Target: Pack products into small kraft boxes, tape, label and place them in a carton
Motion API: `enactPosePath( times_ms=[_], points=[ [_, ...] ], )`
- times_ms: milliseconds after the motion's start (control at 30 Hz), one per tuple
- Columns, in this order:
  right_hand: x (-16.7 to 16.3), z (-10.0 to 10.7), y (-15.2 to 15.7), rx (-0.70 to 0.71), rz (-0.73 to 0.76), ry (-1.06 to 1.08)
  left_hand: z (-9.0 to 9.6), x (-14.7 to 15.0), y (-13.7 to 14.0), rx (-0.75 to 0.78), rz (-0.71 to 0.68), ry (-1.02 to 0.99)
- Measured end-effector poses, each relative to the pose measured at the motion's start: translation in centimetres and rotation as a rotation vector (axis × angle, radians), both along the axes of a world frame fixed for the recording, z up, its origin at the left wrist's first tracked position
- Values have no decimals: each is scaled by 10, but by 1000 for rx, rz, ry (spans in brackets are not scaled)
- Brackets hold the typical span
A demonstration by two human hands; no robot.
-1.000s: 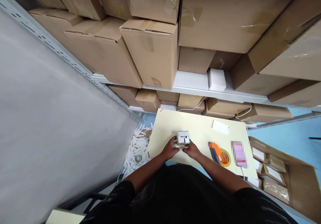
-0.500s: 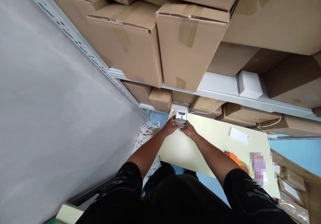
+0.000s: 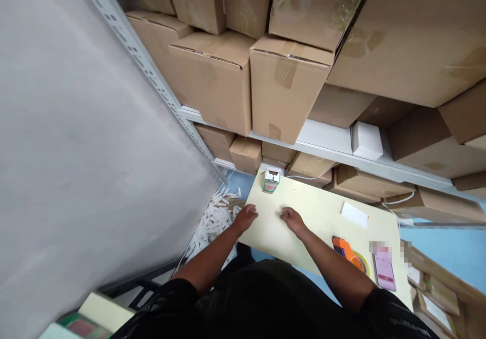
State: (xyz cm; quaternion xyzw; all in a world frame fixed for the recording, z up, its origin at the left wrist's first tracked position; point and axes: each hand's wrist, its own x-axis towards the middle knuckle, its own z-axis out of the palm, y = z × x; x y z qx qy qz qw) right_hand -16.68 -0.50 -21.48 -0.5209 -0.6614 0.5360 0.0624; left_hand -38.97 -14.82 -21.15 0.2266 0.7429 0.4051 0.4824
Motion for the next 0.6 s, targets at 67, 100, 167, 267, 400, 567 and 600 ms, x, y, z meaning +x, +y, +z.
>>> enactPosePath(
  times_ms=[67,100,167,267,400,567,600],
  points=[
    [24,6,-7,7,81,18,7,26,-28,3,74,-3],
    [35,8,-9,9,127,27,11,41,-41,5,121,-10],
    [56,14,-10,9,222,42,18,75,-66,3,235,-37],
    [79,19,-10,-10,377,45,29,131,-101,12,405,-74],
    [90,22,-17,-69,533,41,41,201,-142,53,574,-82],
    [81,25,-55,-172,683,61,52,261,-201,101,806,-82],
    [78,27,-66,-173,724,67,55,271,-215,118,850,-74]
  ],
)
